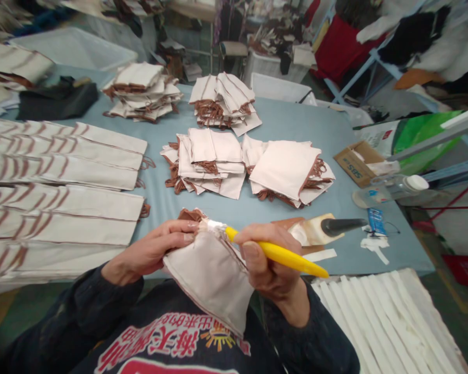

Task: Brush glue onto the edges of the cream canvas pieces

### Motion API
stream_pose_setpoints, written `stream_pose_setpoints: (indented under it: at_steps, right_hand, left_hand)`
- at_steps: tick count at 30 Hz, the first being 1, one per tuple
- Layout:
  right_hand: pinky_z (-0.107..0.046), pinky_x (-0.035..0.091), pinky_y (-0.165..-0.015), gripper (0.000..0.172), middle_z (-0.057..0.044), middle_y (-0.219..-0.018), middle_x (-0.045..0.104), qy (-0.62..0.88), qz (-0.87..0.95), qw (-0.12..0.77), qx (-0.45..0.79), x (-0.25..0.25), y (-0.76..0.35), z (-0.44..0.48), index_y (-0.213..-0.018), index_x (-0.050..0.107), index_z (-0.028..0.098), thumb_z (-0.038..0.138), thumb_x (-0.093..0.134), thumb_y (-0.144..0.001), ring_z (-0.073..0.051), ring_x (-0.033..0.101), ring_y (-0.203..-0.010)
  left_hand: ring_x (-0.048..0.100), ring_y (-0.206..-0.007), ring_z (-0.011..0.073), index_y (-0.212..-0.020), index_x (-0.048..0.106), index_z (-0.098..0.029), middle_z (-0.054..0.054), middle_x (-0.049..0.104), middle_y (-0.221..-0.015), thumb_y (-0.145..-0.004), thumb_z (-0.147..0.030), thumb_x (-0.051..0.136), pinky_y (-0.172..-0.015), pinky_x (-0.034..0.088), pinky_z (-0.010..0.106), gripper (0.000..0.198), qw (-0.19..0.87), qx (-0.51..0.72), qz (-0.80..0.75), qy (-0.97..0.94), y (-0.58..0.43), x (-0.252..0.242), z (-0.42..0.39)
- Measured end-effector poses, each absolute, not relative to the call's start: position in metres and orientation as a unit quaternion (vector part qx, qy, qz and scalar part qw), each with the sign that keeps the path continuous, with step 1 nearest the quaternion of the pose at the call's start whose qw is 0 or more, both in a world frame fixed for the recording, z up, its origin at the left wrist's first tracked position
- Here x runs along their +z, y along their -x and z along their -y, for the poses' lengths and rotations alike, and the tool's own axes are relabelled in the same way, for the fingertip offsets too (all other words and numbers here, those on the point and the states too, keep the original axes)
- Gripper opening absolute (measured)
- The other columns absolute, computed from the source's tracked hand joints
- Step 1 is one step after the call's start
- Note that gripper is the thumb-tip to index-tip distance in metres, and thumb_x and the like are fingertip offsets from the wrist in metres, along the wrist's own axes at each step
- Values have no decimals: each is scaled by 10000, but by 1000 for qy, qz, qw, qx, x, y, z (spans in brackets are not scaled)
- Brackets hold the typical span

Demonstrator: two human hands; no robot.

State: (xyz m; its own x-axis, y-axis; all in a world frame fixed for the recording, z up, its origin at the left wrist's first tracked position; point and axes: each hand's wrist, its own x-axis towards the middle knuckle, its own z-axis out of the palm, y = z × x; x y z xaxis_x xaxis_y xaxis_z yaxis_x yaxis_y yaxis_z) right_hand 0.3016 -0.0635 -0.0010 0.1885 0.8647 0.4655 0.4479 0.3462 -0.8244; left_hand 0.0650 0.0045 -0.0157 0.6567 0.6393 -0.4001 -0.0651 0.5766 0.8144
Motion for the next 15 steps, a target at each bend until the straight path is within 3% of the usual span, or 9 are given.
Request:
stream_pose_setpoints:
  at_steps: [4, 6, 8, 11, 15]
  right_hand:
    - [-292, 517, -525, 223, 52, -585, 592, 505, 654, 546, 136, -2, -298, 60, -928, 714, 260, 368, 573, -1063, -139, 566, -483]
    - [-252, 471, -465, 225, 65, -596, 585, 519, 611, 584, 128, -5, -297, 58, -968, 686, 248, 363, 533, -1087, -120, 546, -454]
    - [-255, 519, -510, 197, 57, -648, 638, 541, 578, 601, 109, -11, -293, 59, -1040, 676, 244, 349, 519, -1096, -122, 603, -497]
    - [-300, 613, -677, 185, -29, -893, 785, 594, 599, 529, 87, -25, -283, 65, -1157, 677, 228, 317, 528, -1091, -159, 750, -698]
    - [-315, 609, -763, 229, -92, -1031, 814, 629, 626, 459, 42, -47, -271, 71, -1168, 686, 204, 284, 484, -1098, -194, 785, -836]
  left_hand:
    - [567, -659, 119, -993, 844, -132, 61, 756, -850, -751, -355, 856, -583, 381, 206, 329, 830, 199, -355, -382, -69, -15, -2]
    - [588, -665, 117, -956, 842, -131, 59, 759, -846, -720, -351, 885, -593, 400, 199, 326, 834, 206, -360, -363, -70, -16, -1]
    - [586, -643, 107, -923, 840, -132, 50, 757, -826, -699, -337, 903, -580, 401, 189, 310, 836, 219, -363, -347, -72, -16, 0]
    - [588, -615, 103, -933, 841, -134, 48, 763, -808, -693, -324, 911, -560, 407, 183, 314, 836, 244, -364, -331, -77, -15, 2]
    - [618, -618, 114, -946, 838, -136, 49, 770, -784, -687, -326, 920, -578, 447, 188, 332, 849, 250, -351, -307, -83, -14, 8]
